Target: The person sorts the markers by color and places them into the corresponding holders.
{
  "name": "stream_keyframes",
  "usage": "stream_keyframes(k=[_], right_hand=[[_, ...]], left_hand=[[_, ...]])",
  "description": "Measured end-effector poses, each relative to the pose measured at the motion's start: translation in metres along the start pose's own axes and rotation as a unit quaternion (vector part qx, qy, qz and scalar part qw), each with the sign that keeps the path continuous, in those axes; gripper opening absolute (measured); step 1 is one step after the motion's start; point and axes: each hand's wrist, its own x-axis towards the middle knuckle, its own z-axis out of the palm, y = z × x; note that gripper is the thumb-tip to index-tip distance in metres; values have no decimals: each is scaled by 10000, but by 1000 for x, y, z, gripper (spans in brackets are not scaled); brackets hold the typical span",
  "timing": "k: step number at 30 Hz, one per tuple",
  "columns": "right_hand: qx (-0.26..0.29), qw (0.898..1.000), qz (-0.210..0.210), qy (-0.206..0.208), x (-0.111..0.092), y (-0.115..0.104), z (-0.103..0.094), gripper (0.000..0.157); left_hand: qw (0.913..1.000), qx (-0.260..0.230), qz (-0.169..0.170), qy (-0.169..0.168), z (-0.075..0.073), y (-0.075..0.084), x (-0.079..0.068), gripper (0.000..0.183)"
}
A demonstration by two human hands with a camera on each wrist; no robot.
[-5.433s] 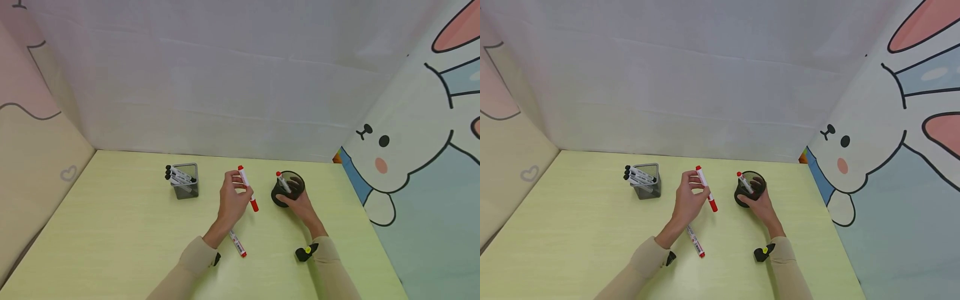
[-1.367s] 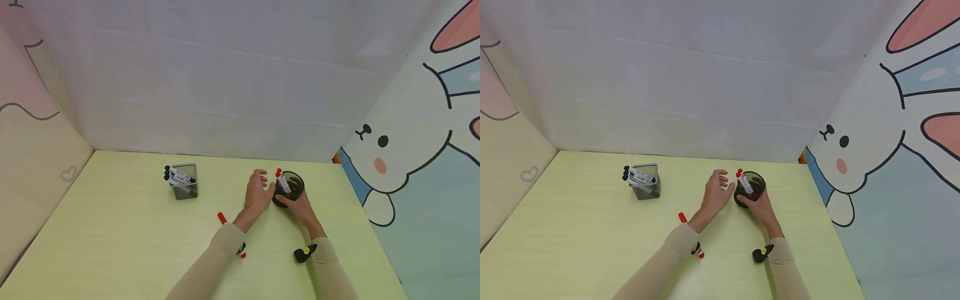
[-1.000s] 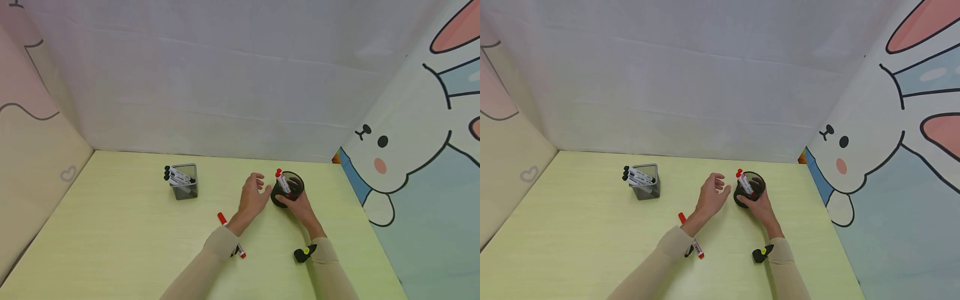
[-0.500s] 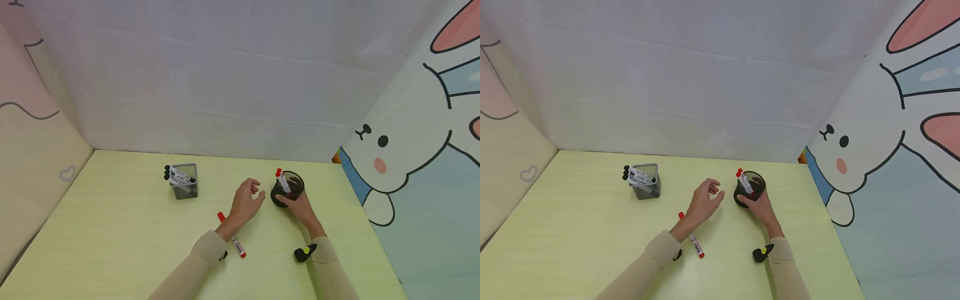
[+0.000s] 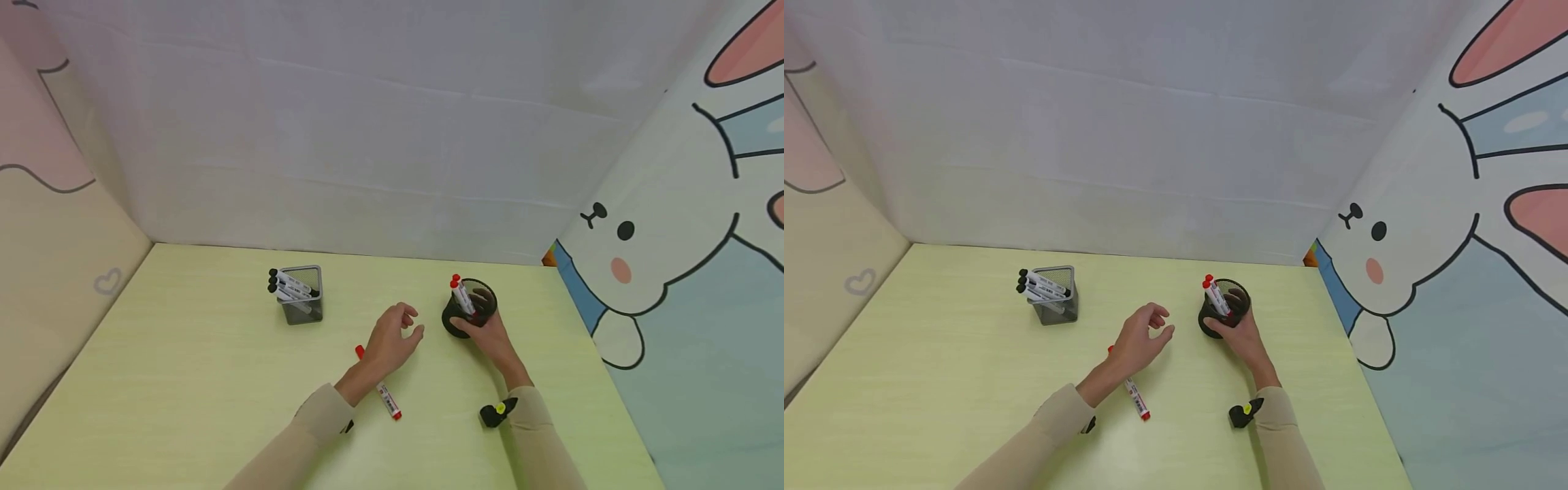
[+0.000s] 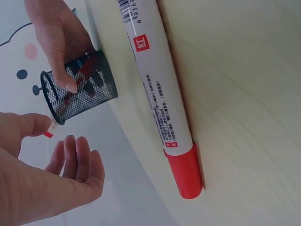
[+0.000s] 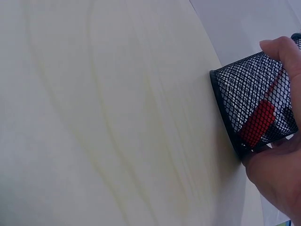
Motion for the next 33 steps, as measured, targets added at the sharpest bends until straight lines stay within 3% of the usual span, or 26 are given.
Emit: stream_keyframes(k=[13,28,33], right_hand=[[509,9986,133,-107,-1,0,0,84],[104,9999,126,-47,-1,-2,-1,86],[202,9996,163,-70,-1,-2,-1,86]], left_hand=[[9989,152,191,-398,-13,-9,-16,21],[9940,488,620,-757,-27,-25,-32,18],[9898,722,759,-965,-32,-34,-36,16]])
